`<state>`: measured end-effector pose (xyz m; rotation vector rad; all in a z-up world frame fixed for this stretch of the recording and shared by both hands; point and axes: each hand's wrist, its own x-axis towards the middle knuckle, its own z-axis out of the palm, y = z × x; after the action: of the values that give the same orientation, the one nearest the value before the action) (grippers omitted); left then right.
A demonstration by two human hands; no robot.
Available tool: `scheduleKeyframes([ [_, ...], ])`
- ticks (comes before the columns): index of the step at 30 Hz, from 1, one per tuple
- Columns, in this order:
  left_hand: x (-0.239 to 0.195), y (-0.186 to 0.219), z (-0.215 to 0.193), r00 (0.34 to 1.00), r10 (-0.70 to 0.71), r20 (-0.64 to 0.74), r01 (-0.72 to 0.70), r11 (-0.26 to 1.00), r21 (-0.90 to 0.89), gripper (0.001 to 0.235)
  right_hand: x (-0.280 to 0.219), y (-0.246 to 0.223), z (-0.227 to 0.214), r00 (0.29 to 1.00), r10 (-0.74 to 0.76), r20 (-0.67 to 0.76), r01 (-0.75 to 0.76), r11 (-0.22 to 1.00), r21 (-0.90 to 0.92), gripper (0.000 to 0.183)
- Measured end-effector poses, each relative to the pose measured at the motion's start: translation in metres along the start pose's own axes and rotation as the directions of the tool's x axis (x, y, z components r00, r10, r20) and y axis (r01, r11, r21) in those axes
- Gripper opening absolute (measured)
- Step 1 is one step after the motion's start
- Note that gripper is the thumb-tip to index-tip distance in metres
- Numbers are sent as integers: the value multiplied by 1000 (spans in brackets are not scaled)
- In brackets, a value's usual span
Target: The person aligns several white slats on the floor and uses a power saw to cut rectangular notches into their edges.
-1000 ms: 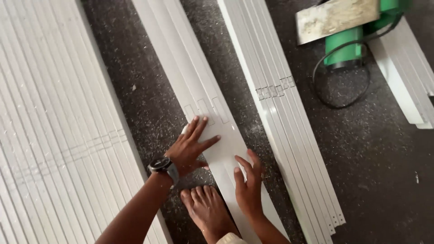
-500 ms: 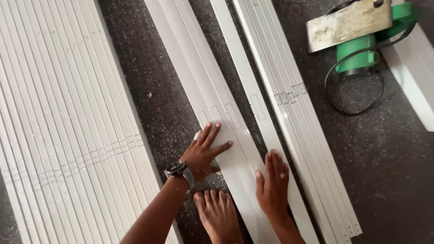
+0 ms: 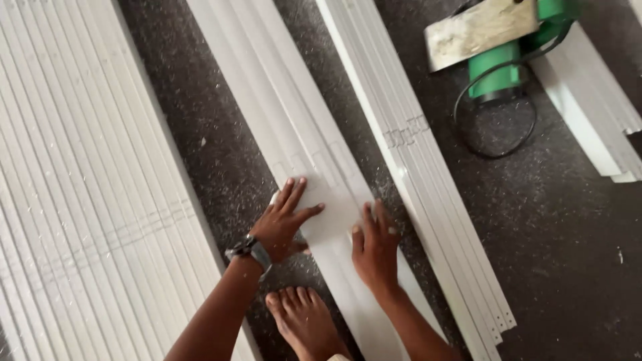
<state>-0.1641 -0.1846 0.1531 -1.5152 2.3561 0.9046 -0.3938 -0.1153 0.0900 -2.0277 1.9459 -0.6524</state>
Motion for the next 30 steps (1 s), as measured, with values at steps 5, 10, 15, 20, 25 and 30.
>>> scheduleKeyframes([
  [5, -8, 2, -13, 995, -39, 96, 36, 999, 35, 103, -10, 2, 4, 982, 76, 172, -83, 996, 30, 55],
  [10, 0, -11, -5, 997, -15, 82, 10, 998, 63, 105, 17, 24, -21, 994, 21, -105, -36, 988, -149, 60],
  [15, 0, -12, -7, 999, 24, 47, -26, 999, 35, 101, 13, 33, -25, 995, -33, -94, 2, 951, -310, 69],
  [20, -3, -13, -6, 996, -22, 86, 22, 1000, 2, 103, 2, 37, 0, 998, 48, -49, -53, 993, -102, 52],
  [25, -3, -8, -14, 993, -13, 115, 15, 1000, -12, 108, 25, 32, 0, 958, 287, -6, -287, 958, -16, 53],
  [30, -2, -11, -4, 996, -7, 91, 7, 1000, -2, 108, 18, 20, 4, 970, 243, 14, -243, 959, 143, 55],
])
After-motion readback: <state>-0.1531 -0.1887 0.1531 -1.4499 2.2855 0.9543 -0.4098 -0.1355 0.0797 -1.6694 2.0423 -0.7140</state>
